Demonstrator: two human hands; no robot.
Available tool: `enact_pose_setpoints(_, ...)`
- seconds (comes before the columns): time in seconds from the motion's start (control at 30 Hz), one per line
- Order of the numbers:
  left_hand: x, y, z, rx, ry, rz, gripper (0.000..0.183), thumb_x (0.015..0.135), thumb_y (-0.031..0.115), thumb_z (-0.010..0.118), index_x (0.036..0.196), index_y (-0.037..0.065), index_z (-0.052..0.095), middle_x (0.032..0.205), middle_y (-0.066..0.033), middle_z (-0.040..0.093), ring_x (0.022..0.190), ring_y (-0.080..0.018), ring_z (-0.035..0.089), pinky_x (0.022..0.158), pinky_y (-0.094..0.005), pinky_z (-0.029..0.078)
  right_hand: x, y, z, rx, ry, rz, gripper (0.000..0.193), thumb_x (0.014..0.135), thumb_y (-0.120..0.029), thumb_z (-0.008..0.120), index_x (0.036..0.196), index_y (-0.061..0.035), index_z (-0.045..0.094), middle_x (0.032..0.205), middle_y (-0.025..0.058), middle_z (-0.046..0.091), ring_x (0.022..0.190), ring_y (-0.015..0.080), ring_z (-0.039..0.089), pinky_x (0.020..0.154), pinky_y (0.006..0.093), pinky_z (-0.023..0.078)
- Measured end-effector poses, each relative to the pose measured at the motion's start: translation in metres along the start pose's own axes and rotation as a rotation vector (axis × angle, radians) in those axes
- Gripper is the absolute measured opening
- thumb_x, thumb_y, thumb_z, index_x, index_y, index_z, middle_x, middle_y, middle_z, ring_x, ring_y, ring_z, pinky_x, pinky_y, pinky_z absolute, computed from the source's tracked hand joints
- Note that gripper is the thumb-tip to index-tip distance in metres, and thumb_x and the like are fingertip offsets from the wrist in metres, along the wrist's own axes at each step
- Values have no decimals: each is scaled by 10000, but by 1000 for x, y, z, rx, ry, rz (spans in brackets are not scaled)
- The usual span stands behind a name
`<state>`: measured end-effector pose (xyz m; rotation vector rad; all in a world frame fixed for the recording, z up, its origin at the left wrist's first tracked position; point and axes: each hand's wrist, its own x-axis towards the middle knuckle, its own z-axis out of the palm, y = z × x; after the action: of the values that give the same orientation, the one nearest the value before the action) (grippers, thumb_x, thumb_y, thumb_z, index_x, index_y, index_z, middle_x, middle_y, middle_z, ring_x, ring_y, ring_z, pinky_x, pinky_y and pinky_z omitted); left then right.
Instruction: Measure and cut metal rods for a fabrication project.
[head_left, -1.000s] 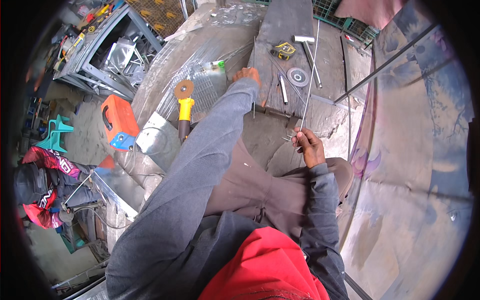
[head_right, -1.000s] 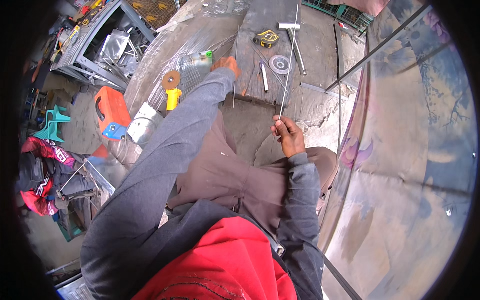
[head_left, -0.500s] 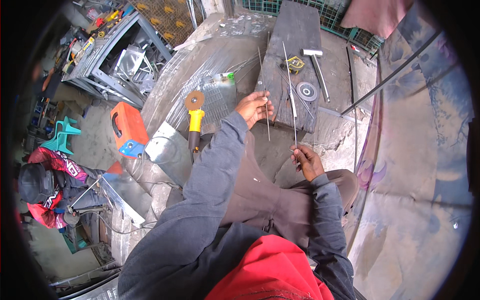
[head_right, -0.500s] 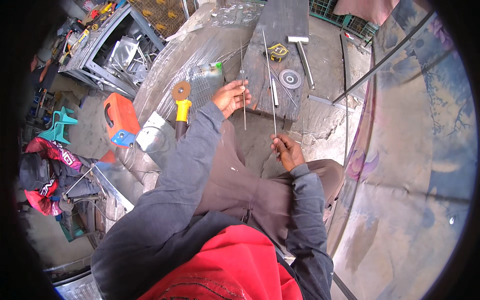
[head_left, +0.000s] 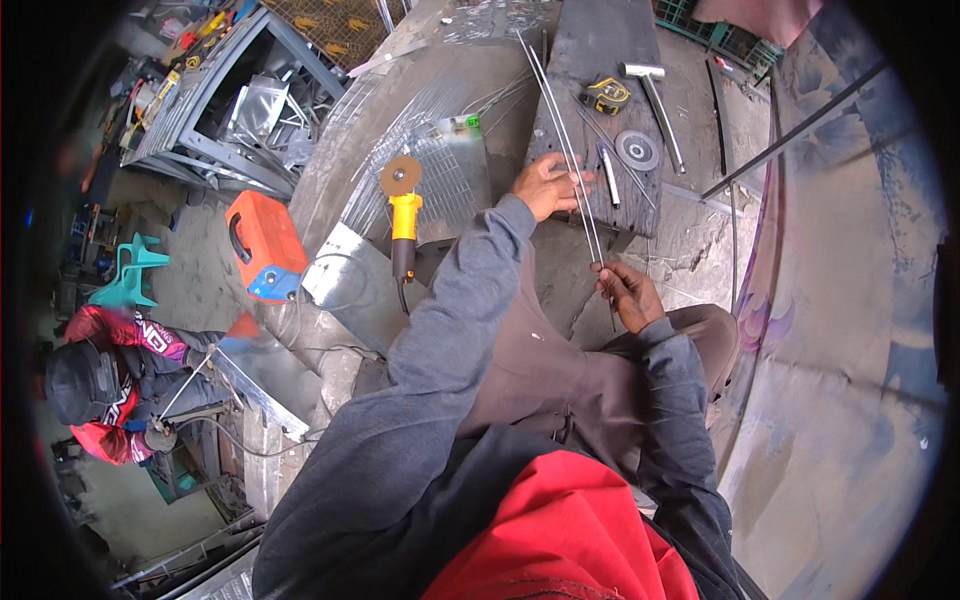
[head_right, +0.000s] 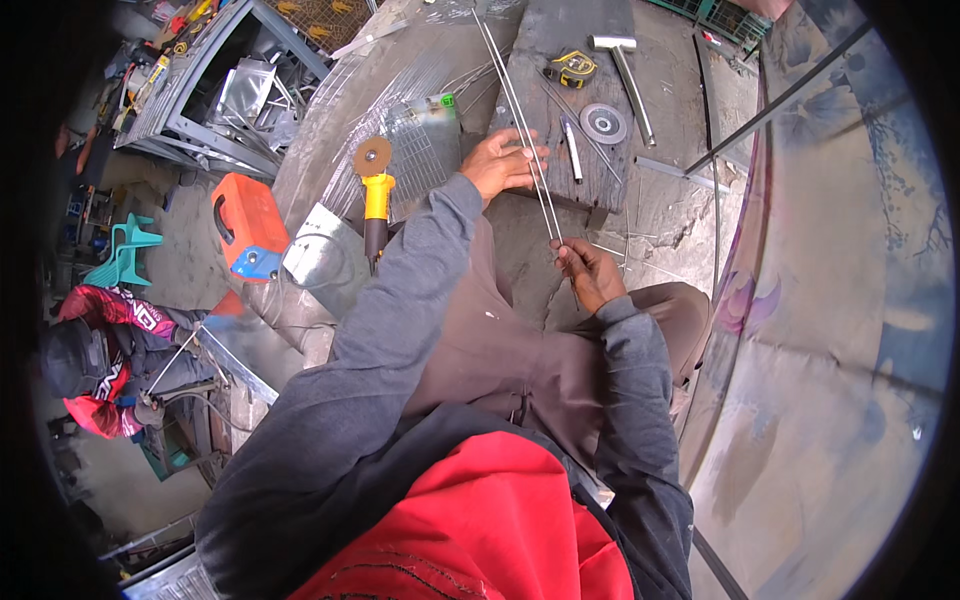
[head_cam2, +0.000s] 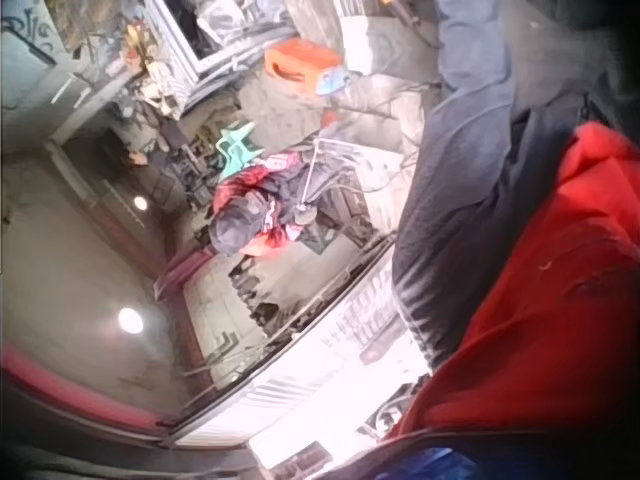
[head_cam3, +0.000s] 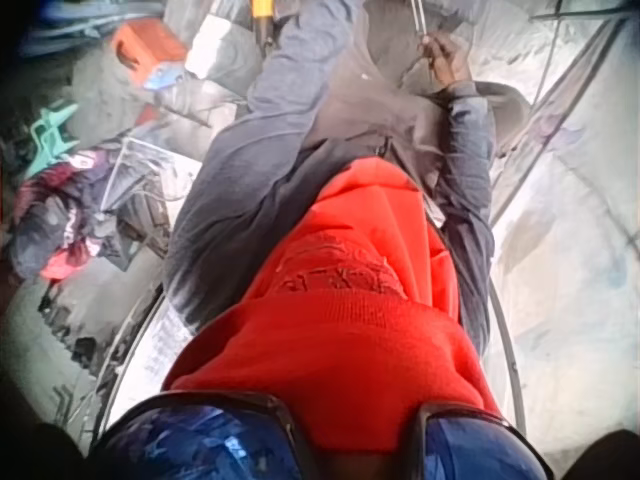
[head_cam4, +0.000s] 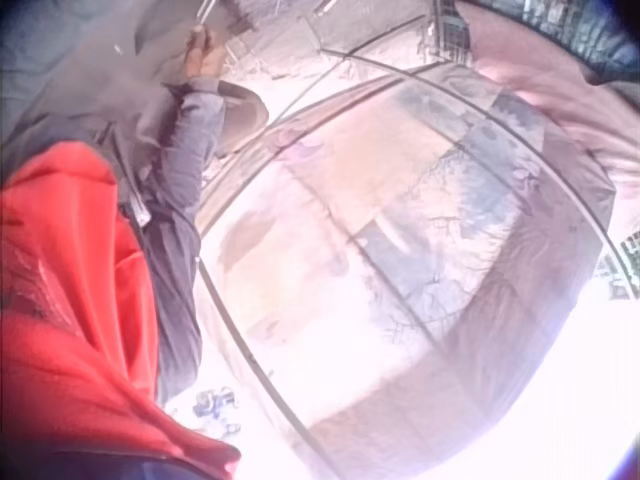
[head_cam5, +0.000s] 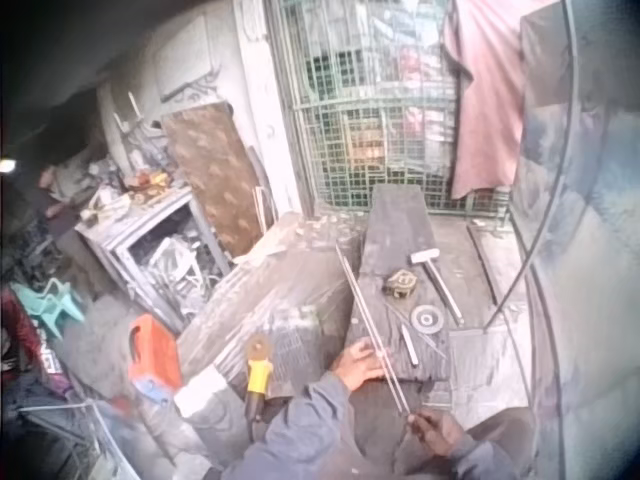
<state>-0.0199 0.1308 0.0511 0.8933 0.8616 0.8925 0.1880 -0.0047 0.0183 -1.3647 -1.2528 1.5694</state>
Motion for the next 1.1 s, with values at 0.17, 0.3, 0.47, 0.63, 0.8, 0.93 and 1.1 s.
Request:
enact_pose_setpoints(0.17, -4, 5, -8, 66, -24, 13, 476, 933, 123, 634, 1347, -3, 435, 1213, -209, 616, 1112, -280, 626, 948, -399, 534, 1, -7, 2, -49, 62, 90, 303, 972, -259, 608, 1113, 7, 647, 828, 12, 633, 720, 73, 545, 637, 228, 438)
enact_pose_setpoints(0.3, -2, 4, 0, 48, 43, 26, 412, 919, 99, 652, 1272, 9, 459, 1165, -206, 635, 1051, -282, 654, 924, -414, 547, 5, -3, -1, -3, 102, 67, 310, 951, -293, 635, 1040, 5, 645, 827, 33, 653, 732, 95, 574, 667, 251, 461)
enact_pose_setpoints(0.47, -4, 4, 14, 71, 63, 44, 393, 911, 94, 666, 1243, 45, 461, 1113, -187, 644, 1030, -286, 664, 878, -395, 567, 13, 4, -5, -202, 223, -57, 438, 965, -423, 573, 1013, 6, 653, 825, 58, 659, 751, 133, 585, 697, 276, 457)
enact_pose_setpoints(0.63, -6, 0, 22, 33, 63, 87, 372, 888, 65, 693, 1171, 72, 452, 1095, -178, 642, 997, -283, 675, 814, -370, 590, 13, -4, 4, -171, 336, -224, 444, 958, -424, 581, 1087, -9, 672, 888, 126, 662, 814, 190, 618, 753, 324, 480)
enact_pose_setpoints(0.8, -7, -1, 26, 80, 34, 95, 372, 888, 57, 690, 1172, 81, 452, 1056, -163, 646, 980, -276, 679, 820, -370, 588, 15, -5, 0, -345, 326, -241, 394, 949, -385, 602, 1110, -32, 673, 958, 128, 685, 867, 195, 641, 760, 327, 485)
enact_pose_setpoints(0.93, -6, -1, 29, 82, 31, 104, 362, 886, 45, 687, 1159, 80, 452, 1013, -144, 651, 975, -270, 679, 811, -375, 593, 19, 3, 0, -154, 238, -226, 371, 948, -372, 602, 1100, -41, 673, 876, 107, 689, 812, 201, 647, 738, 328, 483)
enact_pose_setpoints(1.1, -5, 0, 30, 135, 50, 151, 351, 915, 89, 663, 1207, 67, 469, 1035, -149, 657, 948, -263, 686, 781, -368, 605, 25, 13, -7, -140, 190, -165, 326, 954, -344, 595, 1070, -48, 671, 843, 90, 690, 788, 209, 649, 731, 344, 484)
